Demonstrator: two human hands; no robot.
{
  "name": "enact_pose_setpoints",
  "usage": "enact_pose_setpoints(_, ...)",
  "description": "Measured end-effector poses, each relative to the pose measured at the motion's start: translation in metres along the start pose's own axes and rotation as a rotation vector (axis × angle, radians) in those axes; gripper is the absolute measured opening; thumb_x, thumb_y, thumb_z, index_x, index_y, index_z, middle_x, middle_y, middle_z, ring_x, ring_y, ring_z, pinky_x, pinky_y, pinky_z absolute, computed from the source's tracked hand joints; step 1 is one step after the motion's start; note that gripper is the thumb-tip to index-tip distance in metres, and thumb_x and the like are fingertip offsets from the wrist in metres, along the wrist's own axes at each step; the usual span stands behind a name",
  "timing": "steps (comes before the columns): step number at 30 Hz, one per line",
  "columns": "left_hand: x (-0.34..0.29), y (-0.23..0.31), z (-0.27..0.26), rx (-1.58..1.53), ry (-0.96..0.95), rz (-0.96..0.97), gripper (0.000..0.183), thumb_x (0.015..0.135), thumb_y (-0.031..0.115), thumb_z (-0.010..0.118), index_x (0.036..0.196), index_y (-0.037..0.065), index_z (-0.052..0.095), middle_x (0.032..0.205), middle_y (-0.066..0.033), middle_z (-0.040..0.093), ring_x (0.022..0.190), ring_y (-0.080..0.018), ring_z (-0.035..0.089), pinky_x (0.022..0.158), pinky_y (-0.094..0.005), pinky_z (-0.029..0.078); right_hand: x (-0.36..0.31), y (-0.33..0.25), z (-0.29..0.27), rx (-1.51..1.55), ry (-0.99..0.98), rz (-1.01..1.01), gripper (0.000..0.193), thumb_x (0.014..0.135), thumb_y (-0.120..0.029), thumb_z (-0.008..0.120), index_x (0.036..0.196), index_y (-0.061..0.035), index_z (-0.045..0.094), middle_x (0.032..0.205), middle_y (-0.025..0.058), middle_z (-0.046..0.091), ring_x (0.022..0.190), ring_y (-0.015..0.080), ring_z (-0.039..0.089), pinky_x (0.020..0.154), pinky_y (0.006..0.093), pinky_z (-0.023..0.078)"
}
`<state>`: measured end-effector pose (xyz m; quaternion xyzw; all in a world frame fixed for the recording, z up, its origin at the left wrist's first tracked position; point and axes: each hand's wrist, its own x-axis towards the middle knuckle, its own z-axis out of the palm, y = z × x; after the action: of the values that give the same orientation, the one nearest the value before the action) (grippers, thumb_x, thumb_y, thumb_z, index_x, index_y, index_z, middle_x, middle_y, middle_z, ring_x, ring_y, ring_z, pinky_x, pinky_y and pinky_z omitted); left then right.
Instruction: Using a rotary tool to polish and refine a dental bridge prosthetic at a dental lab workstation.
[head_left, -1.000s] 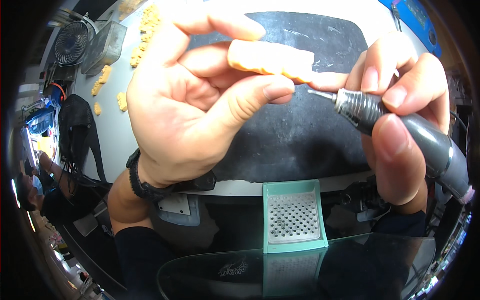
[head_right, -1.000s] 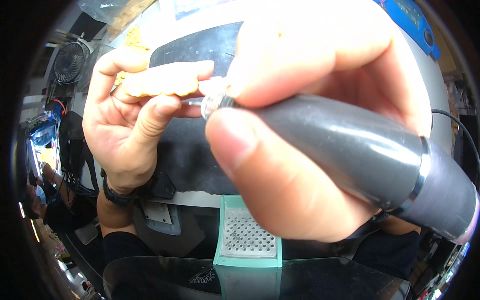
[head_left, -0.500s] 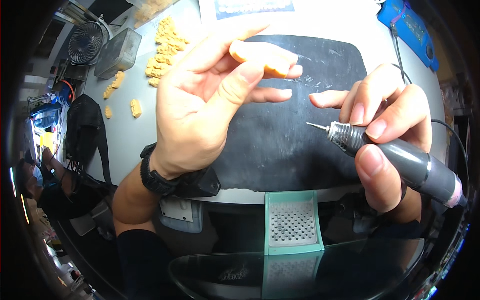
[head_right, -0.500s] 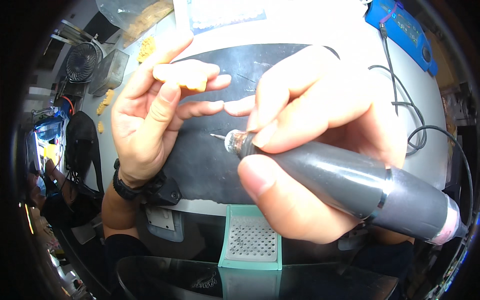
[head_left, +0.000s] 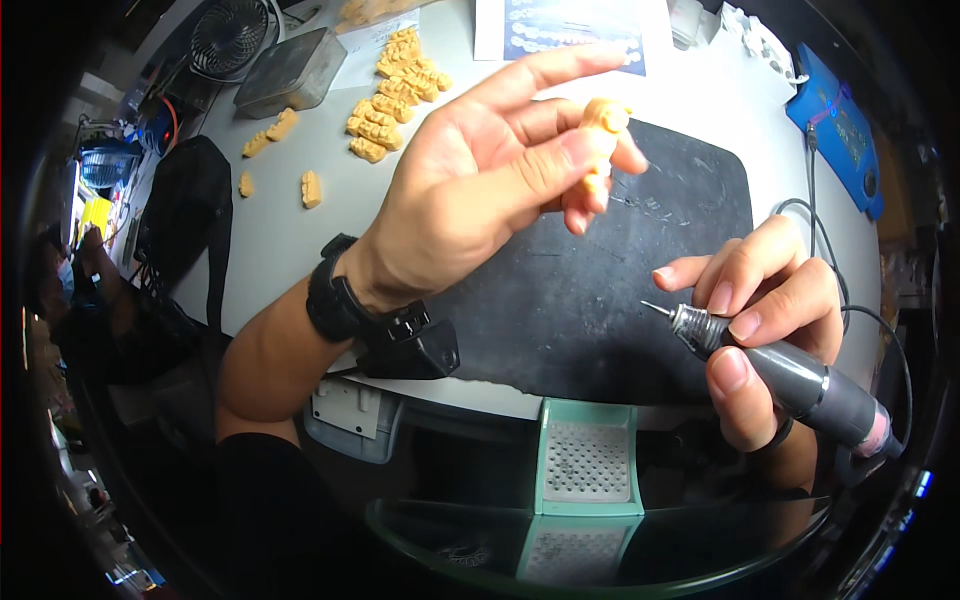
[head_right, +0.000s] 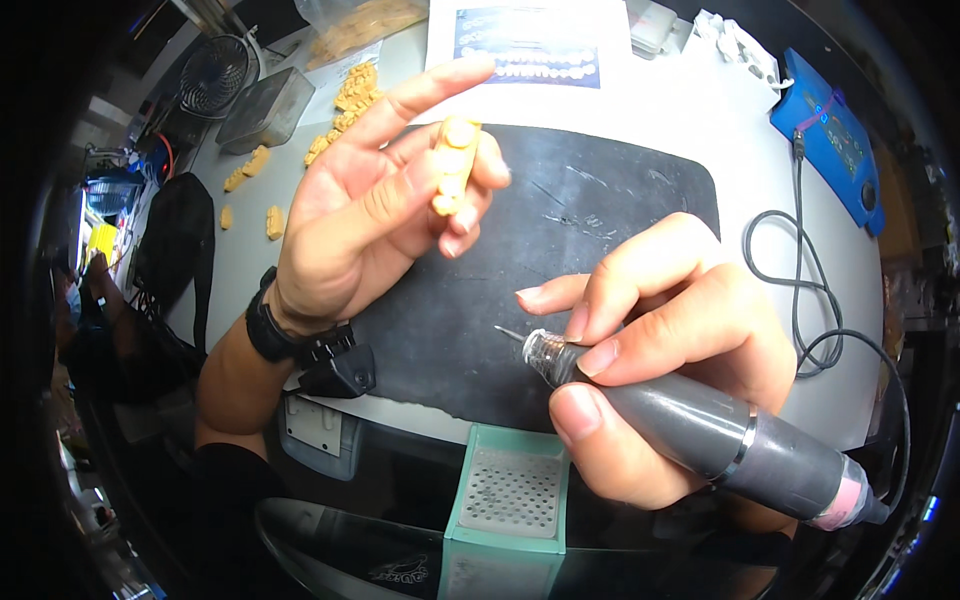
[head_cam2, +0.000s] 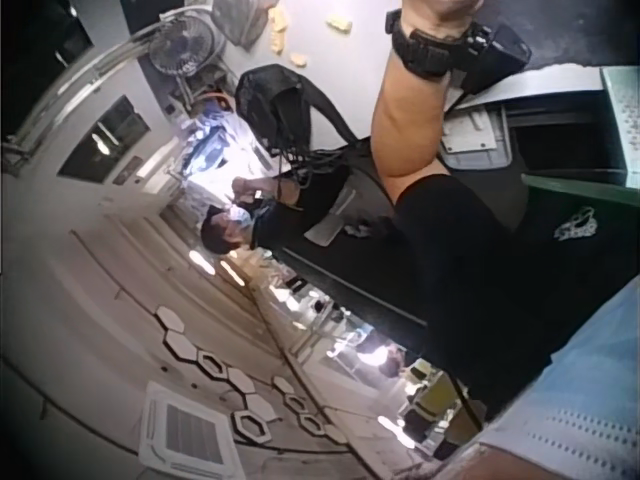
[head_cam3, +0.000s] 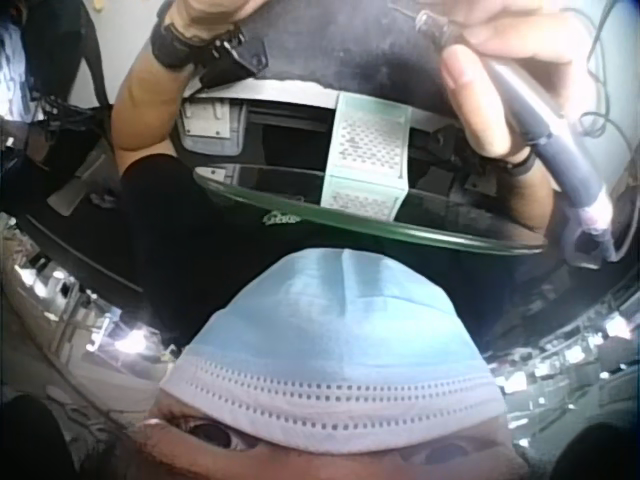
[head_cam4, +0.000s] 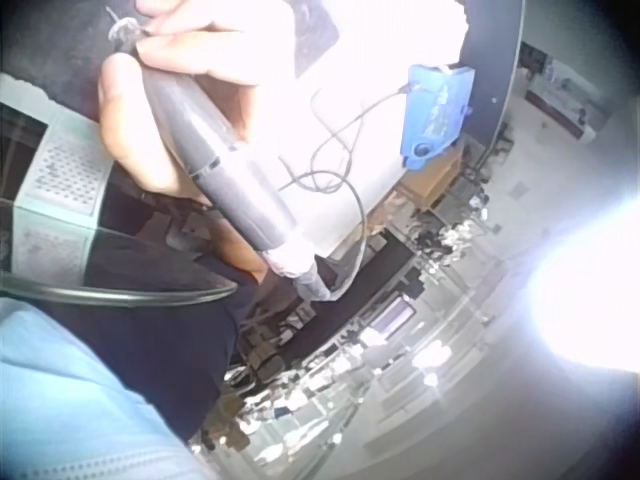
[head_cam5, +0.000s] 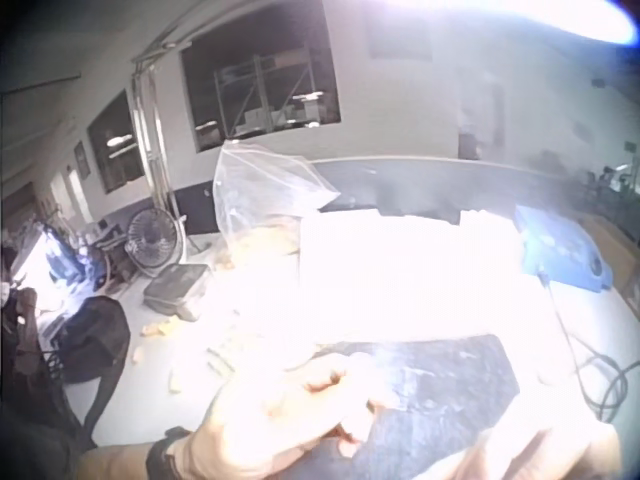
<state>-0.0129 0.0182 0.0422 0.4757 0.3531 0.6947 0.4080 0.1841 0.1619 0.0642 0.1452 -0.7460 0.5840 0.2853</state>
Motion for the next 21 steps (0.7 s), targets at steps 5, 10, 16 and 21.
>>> enact_pose_setpoints(5, 0.0041, 0.0055, -0.0074, -0.082, -0.011, -0.061, 0.044, 0.106, 0.018, 0.046, 0.146, 0.000, 0.044, 0.128, -0.0286, 0.061, 0.082, -0.0102, 0.053, 0.076, -0.0247, 0.048, -0.0028, 0.0056, 0.0010, -0.043, 0.023, 0.002, 0.019, 0.085, -0.010, 0.065, 0.097, -0.0077, 0.050, 0.098, 0.0105, 0.049, 0.082, 0.0154, 0.055, 0.093, 0.0459, 0.057)
enact_pose_setpoints(10, 0.0012, 0.0098, -0.0050, -0.125, 0.034, -0.196, 0.041, 0.104, 0.018, 0.047, 0.136, -0.007, 0.054, 0.123, -0.0271, 0.065, 0.077, -0.0091, 0.052, 0.071, -0.0222, 0.049, -0.0029, 0.0078, 0.0016, -0.044, 0.001, -0.016, 0.020, 0.086, -0.012, 0.065, 0.097, -0.0071, 0.050, 0.099, 0.0113, 0.049, 0.087, 0.0181, 0.058, 0.092, 0.0467, 0.058)
enact_pose_setpoints(16, 0.0027, 0.0086, -0.0044, -0.006, 0.058, -0.191, 0.039, 0.103, 0.020, 0.049, 0.129, -0.007, 0.060, 0.119, -0.0258, 0.067, 0.076, -0.0095, 0.055, 0.068, -0.0202, 0.049, -0.0058, 0.0082, 0.0032, -0.028, -0.004, -0.009, 0.022, 0.086, -0.013, 0.067, 0.097, -0.0075, 0.050, 0.099, 0.0110, 0.049, 0.088, 0.0190, 0.059, 0.091, 0.0459, 0.058)
enact_pose_setpoints(21, 0.0020, 0.0066, -0.0054, -0.022, 0.041, -0.160, 0.037, 0.103, 0.021, 0.049, 0.126, -0.006, 0.062, 0.116, -0.0263, 0.068, 0.076, -0.0101, 0.057, 0.067, -0.0202, 0.049, -0.0066, 0.0054, 0.0061, -0.041, -0.015, 0.014, 0.022, 0.086, -0.012, 0.068, 0.097, -0.0079, 0.050, 0.099, 0.0110, 0.049, 0.086, 0.0229, 0.061, 0.086, 0.0436, 0.058)
